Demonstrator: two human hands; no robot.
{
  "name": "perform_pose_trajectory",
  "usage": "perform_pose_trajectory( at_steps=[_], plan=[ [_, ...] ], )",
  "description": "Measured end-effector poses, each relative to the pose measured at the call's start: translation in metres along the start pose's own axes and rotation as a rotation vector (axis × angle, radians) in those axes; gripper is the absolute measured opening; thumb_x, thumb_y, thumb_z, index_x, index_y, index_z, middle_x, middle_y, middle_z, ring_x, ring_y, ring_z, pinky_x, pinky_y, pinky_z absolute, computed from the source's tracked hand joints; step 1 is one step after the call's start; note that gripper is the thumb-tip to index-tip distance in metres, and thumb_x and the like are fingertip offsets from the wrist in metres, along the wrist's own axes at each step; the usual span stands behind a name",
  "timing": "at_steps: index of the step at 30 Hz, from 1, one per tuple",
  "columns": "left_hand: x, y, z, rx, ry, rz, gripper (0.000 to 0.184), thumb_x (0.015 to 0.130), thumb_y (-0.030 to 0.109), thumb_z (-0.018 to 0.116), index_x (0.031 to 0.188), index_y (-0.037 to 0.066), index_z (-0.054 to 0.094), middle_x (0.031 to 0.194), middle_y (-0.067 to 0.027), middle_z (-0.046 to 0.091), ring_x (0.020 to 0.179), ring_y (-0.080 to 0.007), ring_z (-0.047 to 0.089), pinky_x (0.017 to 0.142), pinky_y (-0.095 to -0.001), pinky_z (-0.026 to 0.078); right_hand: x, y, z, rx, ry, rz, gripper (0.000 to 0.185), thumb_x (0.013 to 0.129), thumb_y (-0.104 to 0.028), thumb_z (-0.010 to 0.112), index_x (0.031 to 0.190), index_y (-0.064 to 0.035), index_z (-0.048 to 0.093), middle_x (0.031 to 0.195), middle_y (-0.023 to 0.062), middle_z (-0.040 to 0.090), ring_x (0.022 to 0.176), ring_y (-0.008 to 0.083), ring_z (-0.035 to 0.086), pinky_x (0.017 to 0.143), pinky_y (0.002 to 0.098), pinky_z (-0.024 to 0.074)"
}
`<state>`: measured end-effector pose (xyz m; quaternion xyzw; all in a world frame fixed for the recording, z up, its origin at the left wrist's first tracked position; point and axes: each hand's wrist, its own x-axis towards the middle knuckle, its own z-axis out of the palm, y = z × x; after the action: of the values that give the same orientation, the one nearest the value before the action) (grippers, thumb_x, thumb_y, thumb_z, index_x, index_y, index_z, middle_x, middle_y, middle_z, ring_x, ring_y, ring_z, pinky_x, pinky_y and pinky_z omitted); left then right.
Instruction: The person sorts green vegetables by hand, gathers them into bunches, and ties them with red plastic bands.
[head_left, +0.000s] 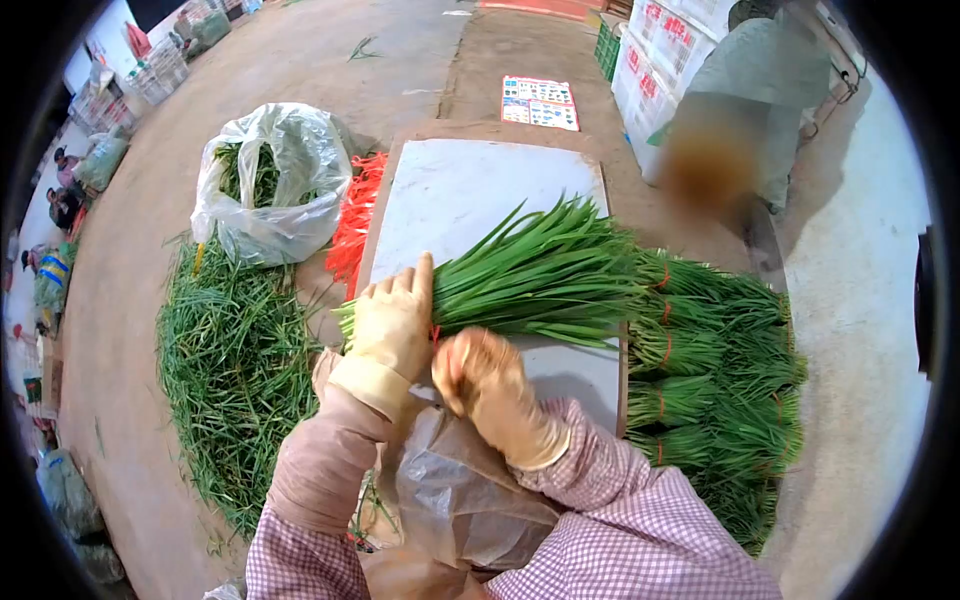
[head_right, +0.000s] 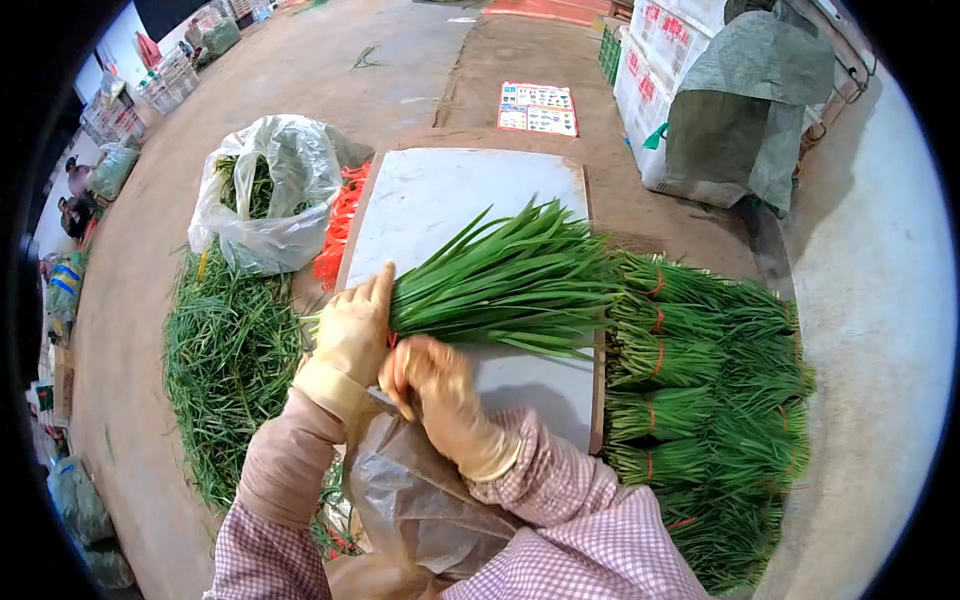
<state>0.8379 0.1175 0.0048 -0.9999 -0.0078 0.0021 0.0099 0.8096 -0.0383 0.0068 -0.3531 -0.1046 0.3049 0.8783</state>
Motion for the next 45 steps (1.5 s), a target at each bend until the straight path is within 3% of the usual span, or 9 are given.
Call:
perform_pose_trajectory(
  at_steps=[6, 10, 21, 23, 27, 31, 35, 42, 45],
  plan=[
    [-0.003, 0.007, -0.028, -0.006, -0.094, 0.039, 0.111, 0.051, 0.038, 0.084, 0.141, 0.004, 0.027, 0.121, -0.0118, 0.053, 0.113, -0.0266, 0.051, 0.099, -0.0433, 0.036, -0.034, 0.019, -0.040, -0.987, -0.106, -0.111, 0.027, 0.093, -0.025, 0.057, 0.079, -0.0019, 0.056, 0.069, 0.0008, 0.054, 0.065, 0.0124, 0.049, 0.061, 0.0271, 0.0422],
    [-0.026, 0.014, -0.004, 0.288, 0.247, 0.166, 0.116, 0.050, 0.040, 0.084, 0.142, 0.005, 0.024, 0.132, -0.0122, 0.043, 0.122, -0.0294, 0.041, 0.106, -0.0541, 0.023, -0.044, -0.001, -0.050, -0.710, -0.080, 0.162, 0.023, 0.092, -0.023, 0.059, 0.085, -0.0013, 0.058, 0.073, 0.0025, 0.057, 0.068, 0.0141, 0.052, 0.066, 0.0271, 0.0440],
    [-0.062, 0.003, -0.055, -0.191, 0.019, 0.385, 0.087, 0.060, 0.030, 0.079, 0.136, 0.012, 0.040, 0.128, -0.0075, 0.048, 0.118, -0.0251, 0.047, 0.105, -0.0580, 0.024, -0.035, -0.049, -0.013, -1.613, -0.273, -0.803, 0.027, 0.082, -0.017, 0.064, 0.106, -0.0074, 0.060, 0.102, 0.0101, 0.061, 0.094, 0.0272, 0.061, 0.081, 0.0366, 0.0489],
    [-0.068, -0.003, -0.053, -0.475, 0.067, 0.302, 0.079, 0.063, 0.027, 0.078, 0.133, 0.011, 0.044, 0.125, -0.0094, 0.054, 0.116, -0.0249, 0.051, 0.105, -0.0561, 0.026, -0.028, -0.043, -0.024, -1.952, -0.377, -0.731, 0.065, 0.082, -0.035, 0.061, 0.138, -0.0115, 0.038, 0.125, 0.0162, 0.051, 0.116, 0.0316, 0.049, 0.102, 0.0517, 0.0310],
    [-0.091, -0.032, -0.040, -0.629, 0.317, -0.039, 0.049, 0.079, 0.020, 0.068, 0.124, 0.007, 0.054, 0.118, -0.0110, 0.061, 0.113, -0.0244, 0.055, 0.108, -0.0497, 0.022, -0.012, -0.094, -0.069, -2.358, -0.260, -0.137, 0.099, 0.072, -0.051, 0.069, 0.147, -0.0137, 0.016, 0.140, 0.0171, 0.035, 0.133, 0.0293, 0.029, 0.109, 0.0551, 0.0145],
    [-0.123, -0.063, -0.003, -1.254, 0.406, -0.476, 0.035, 0.091, 0.016, 0.057, 0.123, 0.002, 0.055, 0.116, -0.0131, 0.062, 0.107, -0.0210, 0.058, 0.098, -0.0329, 0.040, -0.037, -0.151, -0.147, -2.320, 0.168, 0.045, 0.089, 0.071, -0.040, 0.075, 0.142, -0.0103, 0.030, 0.134, 0.0170, 0.044, 0.126, 0.0258, 0.040, 0.108, 0.0484, 0.0236],
    [-0.151, -0.067, 0.019, -1.167, 0.425, -0.503, 0.030, 0.089, 0.013, 0.058, 0.116, 0.000, 0.060, 0.109, -0.0128, 0.065, 0.104, -0.0201, 0.060, 0.092, -0.0305, 0.044, -0.050, -0.198, -0.194, -1.093, 0.756, -0.508, 0.024, 0.087, -0.009, 0.061, 0.110, -0.0035, 0.060, 0.102, 0.0084, 0.065, 0.094, 0.0176, 0.062, 0.085, 0.0272, 0.0498],
    [-0.164, -0.045, 0.003, -0.943, 0.540, -0.484, 0.017, 0.084, 0.008, 0.062, 0.099, 0.002, 0.066, 0.100, -0.0087, 0.067, 0.095, -0.0206, 0.062, 0.104, -0.0424, 0.034, -0.010, -0.181, -0.098, -1.061, 0.341, -0.557, 0.013, 0.088, -0.014, 0.062, 0.096, -0.0055, 0.066, 0.091, 0.0048, 0.067, 0.084, 0.0124, 0.062, 0.077, 0.0259, 0.0516],
    [-0.141, -0.032, -0.039, -0.569, 0.673, -0.172, 0.024, 0.078, 0.003, 0.064, 0.102, 0.005, 0.065, 0.100, -0.0093, 0.066, 0.098, -0.0253, 0.060, 0.102, -0.0454, 0.035, 0.009, -0.153, -0.094, -1.132, 0.277, -0.477, 0.010, 0.087, -0.012, 0.064, 0.096, -0.0090, 0.066, 0.090, 0.0029, 0.067, 0.081, 0.0125, 0.061, 0.075, 0.0249, 0.0513]
  ],
)
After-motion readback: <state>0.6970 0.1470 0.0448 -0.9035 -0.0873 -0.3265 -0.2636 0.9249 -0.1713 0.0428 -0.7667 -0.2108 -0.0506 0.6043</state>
